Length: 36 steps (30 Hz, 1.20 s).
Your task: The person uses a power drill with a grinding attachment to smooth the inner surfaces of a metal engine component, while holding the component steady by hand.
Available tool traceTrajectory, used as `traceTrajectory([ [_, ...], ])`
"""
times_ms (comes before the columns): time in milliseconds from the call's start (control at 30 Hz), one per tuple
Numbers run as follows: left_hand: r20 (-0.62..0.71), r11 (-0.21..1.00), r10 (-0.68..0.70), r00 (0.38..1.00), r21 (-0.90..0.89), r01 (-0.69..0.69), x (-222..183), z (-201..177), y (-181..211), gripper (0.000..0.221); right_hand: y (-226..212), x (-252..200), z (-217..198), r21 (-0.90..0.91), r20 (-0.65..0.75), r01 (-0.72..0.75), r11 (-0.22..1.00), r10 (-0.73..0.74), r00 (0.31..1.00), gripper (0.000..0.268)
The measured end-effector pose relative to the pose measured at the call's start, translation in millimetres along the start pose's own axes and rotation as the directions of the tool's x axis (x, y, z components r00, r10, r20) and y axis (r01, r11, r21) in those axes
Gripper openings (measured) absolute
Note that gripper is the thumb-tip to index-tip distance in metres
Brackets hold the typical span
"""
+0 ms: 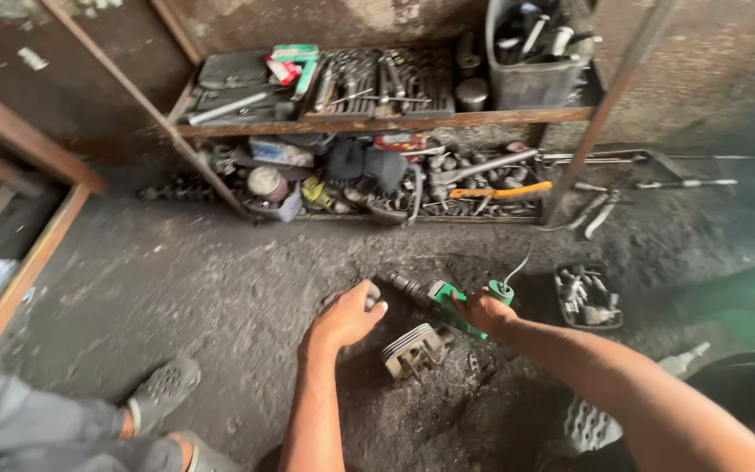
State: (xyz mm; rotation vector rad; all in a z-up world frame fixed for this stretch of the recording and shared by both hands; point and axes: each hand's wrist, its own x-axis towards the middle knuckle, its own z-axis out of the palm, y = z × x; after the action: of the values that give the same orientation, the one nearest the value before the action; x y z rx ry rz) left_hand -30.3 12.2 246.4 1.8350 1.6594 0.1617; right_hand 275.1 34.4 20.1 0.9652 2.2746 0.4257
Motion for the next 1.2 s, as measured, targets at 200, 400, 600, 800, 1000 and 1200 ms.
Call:
traceTrajectory([
  [200,0.07,0.997,-0.052,0.996,0.053,0.049,39.6,40.7,-8.1,0.044,45.6,-120.5,-86.1,0.087,0.147,-0.126,0.988,0.113,0.983,0.102],
  [400,0.202,0.977,0.13,0.971,0.142,-0.161,82.3,116.8,-2.3,0.047,86.2,-268.9,-202.3,0.485,0.51,-0.358,0.798,0.074,0.857,0.109],
  [600,0.329,0.933,0.259,0.908,0.157,-0.323,95.1,187.2,19.1,0.045,75.7,-329.3,-188.3,0.533,0.564,-0.307,0.789,-0.06,0.824,0.096],
  [800,0.321,0.92,0.323,0.89,0.114,-0.375,117.8,259.4,28.0,0.037,69.9,-348.2,-154.0,0.615,0.531,-0.325,0.718,-0.073,0.844,0.083],
  [1000,0.165,0.899,0.412,0.896,0.086,-0.429,182.4,350.8,82.3,0.028,49.9,-341.4,-100.4,0.599,0.542,-0.348,0.721,-0.045,0.839,0.061],
  [1200,-0.096,0.743,0.667,0.739,0.15,-0.652,248.1,410.7,168.1,0.019,17.5,-332.8,-31.8,0.65,0.49,-0.225,0.726,-0.175,0.854,0.05],
])
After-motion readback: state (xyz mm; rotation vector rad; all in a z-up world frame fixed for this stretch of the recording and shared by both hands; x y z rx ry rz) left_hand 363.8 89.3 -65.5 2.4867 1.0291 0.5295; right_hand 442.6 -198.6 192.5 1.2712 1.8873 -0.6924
